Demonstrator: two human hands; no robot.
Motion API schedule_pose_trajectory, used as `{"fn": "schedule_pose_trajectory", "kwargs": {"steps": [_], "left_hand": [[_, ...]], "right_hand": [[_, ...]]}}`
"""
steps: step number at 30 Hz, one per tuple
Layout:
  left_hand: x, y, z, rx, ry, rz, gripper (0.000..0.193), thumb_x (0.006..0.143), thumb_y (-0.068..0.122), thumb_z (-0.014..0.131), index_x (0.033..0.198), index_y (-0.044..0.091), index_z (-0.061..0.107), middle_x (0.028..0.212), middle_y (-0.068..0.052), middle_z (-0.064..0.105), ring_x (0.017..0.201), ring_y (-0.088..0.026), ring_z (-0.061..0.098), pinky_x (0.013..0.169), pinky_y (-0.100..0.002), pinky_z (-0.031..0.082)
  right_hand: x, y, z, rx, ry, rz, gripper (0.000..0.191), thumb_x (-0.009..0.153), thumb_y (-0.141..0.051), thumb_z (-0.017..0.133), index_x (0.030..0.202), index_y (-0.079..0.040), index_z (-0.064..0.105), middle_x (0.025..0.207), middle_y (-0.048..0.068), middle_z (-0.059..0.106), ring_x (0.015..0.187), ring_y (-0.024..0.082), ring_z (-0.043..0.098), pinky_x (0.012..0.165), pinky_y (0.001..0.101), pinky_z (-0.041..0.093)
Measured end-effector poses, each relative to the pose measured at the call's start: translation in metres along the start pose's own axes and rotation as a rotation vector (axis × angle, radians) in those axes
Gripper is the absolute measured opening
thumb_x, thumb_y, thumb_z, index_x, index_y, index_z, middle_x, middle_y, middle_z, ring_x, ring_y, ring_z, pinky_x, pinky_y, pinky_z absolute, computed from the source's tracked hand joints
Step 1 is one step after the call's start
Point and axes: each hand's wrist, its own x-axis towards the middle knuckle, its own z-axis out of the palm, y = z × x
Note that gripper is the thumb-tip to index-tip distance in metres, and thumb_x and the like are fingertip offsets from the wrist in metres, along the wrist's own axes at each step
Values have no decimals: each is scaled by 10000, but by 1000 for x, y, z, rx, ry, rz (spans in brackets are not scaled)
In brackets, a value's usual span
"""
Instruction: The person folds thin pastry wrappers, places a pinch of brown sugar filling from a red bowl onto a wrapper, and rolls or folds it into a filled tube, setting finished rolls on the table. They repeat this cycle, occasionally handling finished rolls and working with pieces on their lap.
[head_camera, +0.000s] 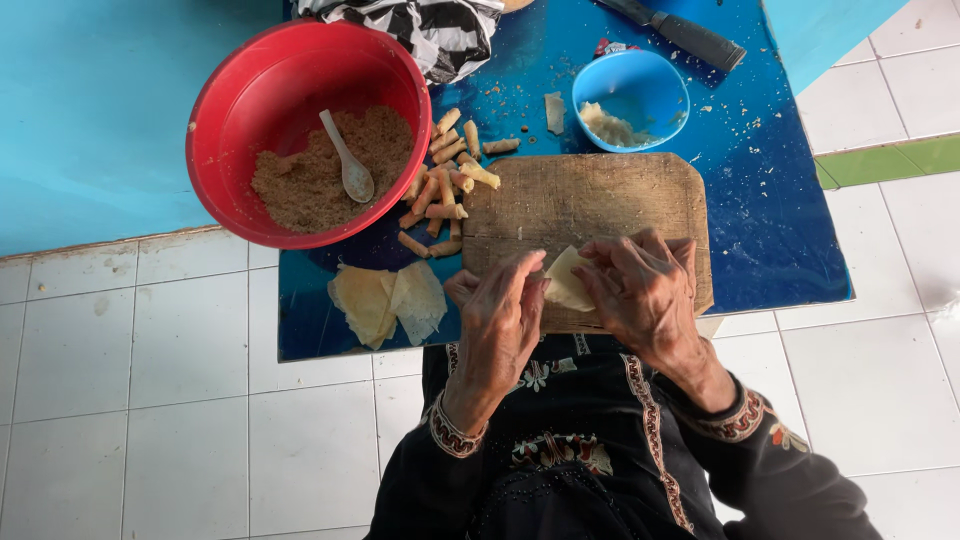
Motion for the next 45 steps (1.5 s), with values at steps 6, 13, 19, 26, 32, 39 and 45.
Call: {"fn": "schedule_pose_trajectory", "kwargs": {"steps": [6, 13, 19, 26, 32, 39, 45], "left_hand": [[4, 4, -4, 7, -47, -2, 349, 971, 96, 736, 1295, 107, 604, 1163, -12, 706, 1003, -136, 653, 927, -405, 298], [9, 6, 1, 245, -128, 119, 386, 930, 266, 757, 1283, 125, 690, 1239, -10, 652, 1194, -209, 501, 921, -476, 233], [1, 7, 6, 270, -86, 128, 363, 916, 343, 781, 1202, 127, 720, 1209, 29, 653, 1197, -229, 494, 941, -508, 227], [-2, 4, 10, 239, -73, 97, 323, 896, 360, 802, 1140, 158, 741, 1160, 68, 674, 1195, -216, 511, 969, -514, 197], [-7, -2, 14, 243, -71, 87, 335, 903, 385, 788, 1151, 164, 747, 1175, 67, 680, 1206, -215, 506, 1000, -509, 191], [-7, -7, 20, 231, -40, 97, 343, 896, 399, 790, 1155, 181, 738, 1169, 56, 680, 1170, -216, 537, 970, -511, 208], [-9, -5, 19, 221, -19, 86, 327, 899, 378, 784, 1158, 184, 738, 1158, 65, 687, 1129, -202, 548, 960, -494, 218]], "right_hand": [[20, 8, -11, -109, -62, -15, 319, 847, -303, 840, 1078, -121, 717, 972, -13, 746, 961, 221, 627, 904, 426, 348], [27, 24, -29, -201, -63, -30, 342, 839, -274, 834, 1146, -161, 732, 1170, 0, 693, 1160, 321, 433, 964, 472, 314], [53, 54, -36, -380, 69, -103, 340, 877, -214, 861, 1199, -185, 756, 1280, 42, 577, 1239, 342, 385, 1030, 503, 295], [100, 88, -25, -516, -76, -215, 303, 803, -340, 869, 1071, -231, 780, 1310, 39, 503, 1333, 372, 326, 945, 591, 271], [106, 108, -18, -551, -183, -213, 174, 774, -336, 873, 908, -264, 787, 1270, -13, 507, 1332, 352, 323, 933, 590, 266], [114, 101, -19, -352, -95, -84, 345, 639, -319, 946, 856, -192, 711, 1238, 31, 494, 1271, 361, 315, 874, 573, 263], [75, 58, -33, -88, -141, -143, 384, 633, -225, 946, 904, -155, 682, 1221, 38, 540, 1242, 345, 365, 997, 554, 291]]}}
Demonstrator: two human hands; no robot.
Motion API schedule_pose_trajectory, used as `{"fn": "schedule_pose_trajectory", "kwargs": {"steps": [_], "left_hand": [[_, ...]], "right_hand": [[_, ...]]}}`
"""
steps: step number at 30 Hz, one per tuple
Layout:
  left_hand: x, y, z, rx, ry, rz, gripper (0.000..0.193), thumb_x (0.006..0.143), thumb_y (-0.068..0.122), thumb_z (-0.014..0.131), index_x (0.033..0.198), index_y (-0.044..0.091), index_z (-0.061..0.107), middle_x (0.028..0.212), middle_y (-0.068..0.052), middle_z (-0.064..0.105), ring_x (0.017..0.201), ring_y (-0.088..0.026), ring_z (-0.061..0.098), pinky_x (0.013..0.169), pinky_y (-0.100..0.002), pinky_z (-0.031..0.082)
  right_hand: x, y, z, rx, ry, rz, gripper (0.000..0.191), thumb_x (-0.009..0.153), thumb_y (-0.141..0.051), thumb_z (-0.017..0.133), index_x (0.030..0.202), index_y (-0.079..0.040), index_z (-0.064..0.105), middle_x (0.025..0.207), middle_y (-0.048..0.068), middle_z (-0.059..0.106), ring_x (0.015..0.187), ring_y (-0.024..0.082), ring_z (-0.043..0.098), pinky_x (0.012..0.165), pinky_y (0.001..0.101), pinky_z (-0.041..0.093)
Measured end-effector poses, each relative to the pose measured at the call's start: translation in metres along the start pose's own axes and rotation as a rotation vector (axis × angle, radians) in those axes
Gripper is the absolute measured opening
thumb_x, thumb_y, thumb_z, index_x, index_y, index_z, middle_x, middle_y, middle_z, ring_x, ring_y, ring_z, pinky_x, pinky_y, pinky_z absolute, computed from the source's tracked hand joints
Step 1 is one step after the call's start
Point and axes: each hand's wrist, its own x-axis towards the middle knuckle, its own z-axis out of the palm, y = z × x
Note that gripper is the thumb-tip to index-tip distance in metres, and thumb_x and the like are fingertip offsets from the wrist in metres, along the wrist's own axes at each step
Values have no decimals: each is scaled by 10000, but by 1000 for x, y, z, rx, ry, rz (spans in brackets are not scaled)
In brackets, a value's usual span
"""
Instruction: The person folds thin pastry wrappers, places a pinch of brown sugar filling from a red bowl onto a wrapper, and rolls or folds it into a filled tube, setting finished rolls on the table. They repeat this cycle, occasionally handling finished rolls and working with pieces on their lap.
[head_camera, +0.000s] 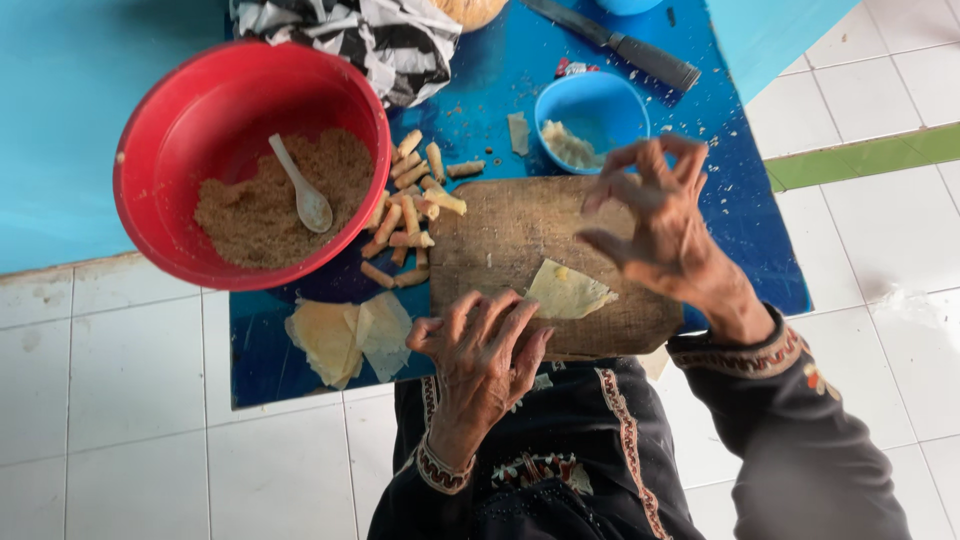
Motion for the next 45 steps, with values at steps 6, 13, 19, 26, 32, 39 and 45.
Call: {"fn": "schedule_pose_trajectory", "kwargs": {"steps": [6, 13, 19, 26, 32, 39, 45], "left_hand": [[2, 1, -5, 33, 61, 29, 279, 914, 378, 787, 1117, 191, 752, 1141, 89, 681, 1123, -171, 551, 977, -498, 220], [1, 2, -5, 7, 55, 1, 230, 927, 374, 778, 1072, 196, 758, 1140, 96, 698, 1125, -162, 561, 984, -477, 215], [-4, -1, 0, 3, 67, -3, 207, 936, 395, 773, 1042, 217, 773, 1100, 116, 706, 1118, -144, 564, 1003, -483, 213], [-3, -2, 0, -32, 100, -3, 202, 921, 388, 778, 1036, 222, 776, 1080, 124, 710, 1097, -145, 577, 1020, -494, 205], [-2, -1, -3, -13, 95, 11, 200, 927, 381, 776, 1036, 213, 773, 1086, 110, 707, 1095, -151, 582, 1012, -484, 216], [-2, -3, -2, -50, 83, 3, 197, 930, 382, 776, 1021, 208, 769, 1065, 113, 703, 1070, -146, 581, 1002, -479, 234], [-1, -4, -6, -94, 99, -2, 166, 934, 333, 771, 1021, 195, 741, 1064, 71, 695, 1059, -137, 592, 1017, -461, 288]], "right_hand": [[-32, -38, 17, 86, -37, -107, 401, 727, -95, 841, 1107, -173, 743, 1231, 20, 566, 1263, 323, 398, 1081, 517, 299], [-48, -64, 13, -357, 19, -153, 509, 815, -402, 810, 1270, -186, 743, 1313, 18, 528, 1262, 345, 387, 985, 566, 284], [-53, -66, 7, -627, -39, -270, 487, 898, -514, 749, 1255, -182, 746, 1336, 5, 486, 1333, 253, 393, 1020, 641, 270], [-42, -56, -15, -566, 7, -286, 382, 846, -186, 784, 1219, -262, 760, 1353, -16, 497, 1337, 284, 380, 1019, 593, 273], [-40, -64, 0, -357, 11, -220, 426, 791, -241, 792, 1215, -269, 762, 1310, 12, 529, 1302, 331, 385, 1012, 564, 282], [-61, -61, -5, -443, -1, -242, 388, 823, -253, 826, 1206, -277, 762, 1277, -29, 552, 1304, 309, 403, 1032, 568, 283], [-48, -68, -32, -394, -59, -160, 363, 740, -126, 794, 1075, -259, 754, 1140, -21, 629, 1240, 327, 471, 935, 549, 264]]}}
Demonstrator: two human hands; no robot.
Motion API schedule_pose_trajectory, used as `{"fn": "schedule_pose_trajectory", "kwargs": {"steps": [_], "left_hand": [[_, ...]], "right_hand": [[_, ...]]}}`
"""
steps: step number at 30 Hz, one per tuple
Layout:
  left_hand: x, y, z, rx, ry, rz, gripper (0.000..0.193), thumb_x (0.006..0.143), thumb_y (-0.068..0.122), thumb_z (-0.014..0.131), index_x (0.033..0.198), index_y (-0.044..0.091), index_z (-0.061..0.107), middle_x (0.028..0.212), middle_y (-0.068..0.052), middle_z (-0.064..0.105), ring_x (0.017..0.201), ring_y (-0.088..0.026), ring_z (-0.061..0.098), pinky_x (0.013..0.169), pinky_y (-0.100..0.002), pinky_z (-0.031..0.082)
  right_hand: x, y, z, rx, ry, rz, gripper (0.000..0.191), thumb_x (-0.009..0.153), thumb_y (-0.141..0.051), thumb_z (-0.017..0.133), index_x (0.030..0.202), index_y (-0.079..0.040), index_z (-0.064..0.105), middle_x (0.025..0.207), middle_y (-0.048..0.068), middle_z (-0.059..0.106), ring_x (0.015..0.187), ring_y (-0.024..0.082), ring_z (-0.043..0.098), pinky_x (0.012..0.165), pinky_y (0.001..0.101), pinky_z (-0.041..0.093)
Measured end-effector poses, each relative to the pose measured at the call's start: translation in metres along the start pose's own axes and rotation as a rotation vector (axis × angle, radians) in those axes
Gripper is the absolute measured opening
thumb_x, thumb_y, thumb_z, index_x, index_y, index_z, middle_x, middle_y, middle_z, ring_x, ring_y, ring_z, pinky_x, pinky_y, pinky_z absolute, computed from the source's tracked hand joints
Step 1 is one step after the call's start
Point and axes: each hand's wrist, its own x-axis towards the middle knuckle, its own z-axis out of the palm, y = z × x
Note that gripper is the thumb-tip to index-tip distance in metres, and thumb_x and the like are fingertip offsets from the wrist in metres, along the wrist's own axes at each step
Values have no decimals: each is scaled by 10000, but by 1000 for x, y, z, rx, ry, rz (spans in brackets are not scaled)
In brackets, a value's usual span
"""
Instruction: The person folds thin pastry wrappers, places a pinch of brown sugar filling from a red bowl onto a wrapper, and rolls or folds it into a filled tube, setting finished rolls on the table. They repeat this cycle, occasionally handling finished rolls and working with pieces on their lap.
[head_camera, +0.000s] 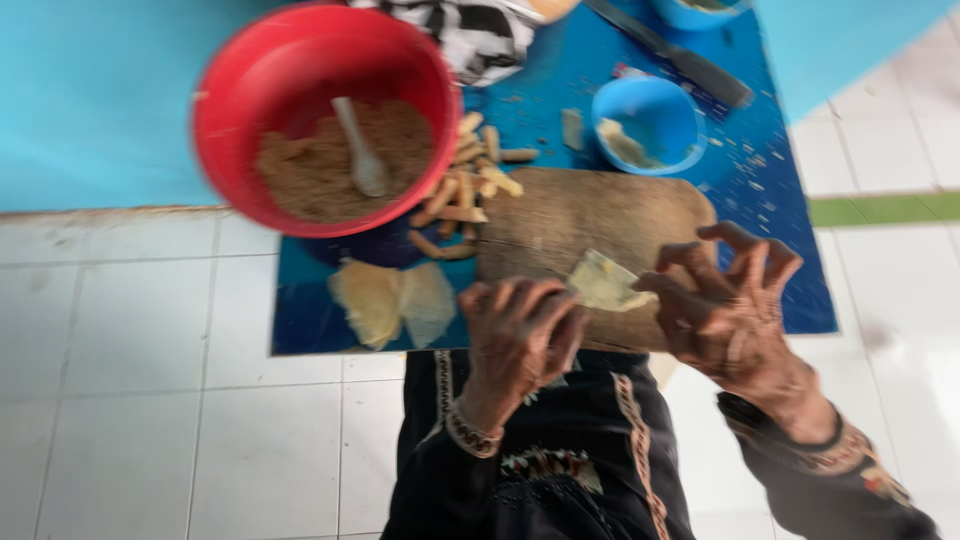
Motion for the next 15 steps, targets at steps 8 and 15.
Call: {"fn": "schedule_pose_trajectory", "kwargs": {"steps": [8, 15], "left_hand": [[8, -2, -16, -28, 7, -2, 173, 943, 311, 750, 1044, 179, 701, 1078, 32, 638, 1048, -167, 595, 984, -450, 326], [-3, -18, -10, -75, -58, -1, 206, 973, 316, 771, 1093, 164, 701, 1137, 12, 640, 1099, -157, 584, 1064, -440, 363]], "right_hand": [[154, -15, 12, 340, 69, -262, 317, 798, -187, 763, 1112, -168, 724, 1089, 3, 681, 1180, 282, 491, 935, 522, 259], [305, -76, 105, 303, -28, -429, 565, 597, -176, 785, 1156, -145, 710, 1139, 106, 638, 1137, 402, 469, 834, 608, 396]]}}
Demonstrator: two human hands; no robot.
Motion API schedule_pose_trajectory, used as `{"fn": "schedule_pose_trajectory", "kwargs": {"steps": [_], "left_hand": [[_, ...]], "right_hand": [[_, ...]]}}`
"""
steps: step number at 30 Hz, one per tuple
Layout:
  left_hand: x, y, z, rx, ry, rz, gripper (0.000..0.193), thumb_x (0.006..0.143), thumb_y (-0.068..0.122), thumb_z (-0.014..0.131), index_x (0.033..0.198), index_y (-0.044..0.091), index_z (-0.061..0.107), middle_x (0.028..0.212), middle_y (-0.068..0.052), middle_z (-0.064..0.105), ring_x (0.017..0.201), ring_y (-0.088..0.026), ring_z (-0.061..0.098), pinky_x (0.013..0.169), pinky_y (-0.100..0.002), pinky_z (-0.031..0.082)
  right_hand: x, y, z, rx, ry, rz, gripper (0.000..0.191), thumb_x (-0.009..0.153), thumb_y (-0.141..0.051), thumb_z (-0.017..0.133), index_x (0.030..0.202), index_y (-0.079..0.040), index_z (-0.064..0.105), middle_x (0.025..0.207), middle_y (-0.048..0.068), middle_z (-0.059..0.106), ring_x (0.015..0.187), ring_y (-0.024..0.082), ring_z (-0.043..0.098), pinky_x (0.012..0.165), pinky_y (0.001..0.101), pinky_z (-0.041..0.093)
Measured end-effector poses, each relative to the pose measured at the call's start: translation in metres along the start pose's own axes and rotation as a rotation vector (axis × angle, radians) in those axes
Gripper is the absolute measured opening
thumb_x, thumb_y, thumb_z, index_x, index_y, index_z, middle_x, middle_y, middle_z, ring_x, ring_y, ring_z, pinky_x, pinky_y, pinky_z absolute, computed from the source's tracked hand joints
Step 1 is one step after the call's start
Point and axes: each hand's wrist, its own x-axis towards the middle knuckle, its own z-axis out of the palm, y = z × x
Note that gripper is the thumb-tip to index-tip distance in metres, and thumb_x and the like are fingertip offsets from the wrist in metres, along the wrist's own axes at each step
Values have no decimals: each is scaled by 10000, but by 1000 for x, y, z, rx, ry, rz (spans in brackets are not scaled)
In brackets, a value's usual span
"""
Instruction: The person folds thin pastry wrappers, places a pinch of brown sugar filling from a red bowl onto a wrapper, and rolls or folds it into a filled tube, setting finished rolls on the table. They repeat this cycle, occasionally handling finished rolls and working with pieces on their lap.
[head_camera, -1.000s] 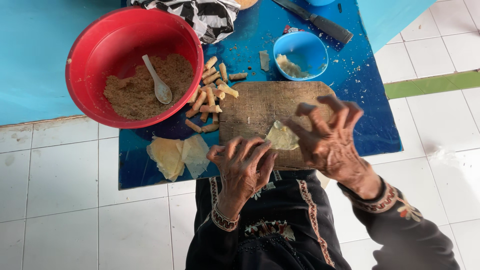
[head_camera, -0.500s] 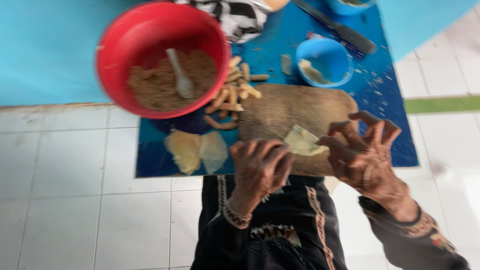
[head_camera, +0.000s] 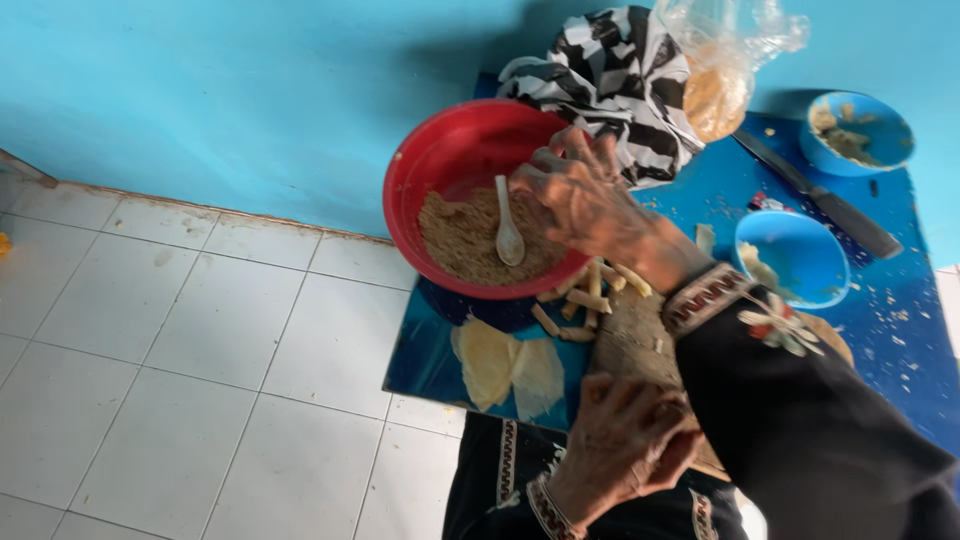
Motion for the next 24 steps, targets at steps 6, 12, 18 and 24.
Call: {"fn": "schedule_pose_trajectory", "kwargs": {"steps": [6, 12, 18, 24], "left_hand": [[-15, -17, 14, 6, -107, 36, 255, 806, 393, 785, 844, 144, 743, 1194, -41, 644, 1226, -226, 547, 1092, -436, 349], [-18, -17, 18, 33, -135, 31, 279, 885, 412, 761, 876, 135, 731, 1169, -25, 645, 1139, -192, 549, 1023, -426, 348], [-11, -10, 9, 52, -43, 13, 230, 1022, 358, 687, 1121, 151, 675, 1160, 14, 625, 1124, -143, 582, 1033, -376, 353], [-7, -6, 7, 72, -18, 3, 274, 1033, 352, 679, 1228, 160, 662, 1138, 4, 634, 1126, -152, 583, 1037, -395, 357]], "right_hand": [[43, 16, 66, 302, -62, 185, 302, 887, -188, 722, 1184, -150, 686, 1021, 71, 692, 1014, 344, 577, 835, 520, 506], [36, 31, 65, 604, -31, 15, 208, 909, -165, 662, 1109, -123, 706, 1010, 55, 710, 847, 197, 659, 721, 357, 565], [9, 24, 12, 674, -140, 12, 165, 859, -107, 619, 1000, -95, 705, 834, -1, 703, 683, 94, 654, 648, 270, 526], [2, -2, -26, 572, -105, -27, 132, 895, -24, 714, 1026, -31, 705, 807, 34, 746, 735, 90, 736, 609, 269, 564]]}}
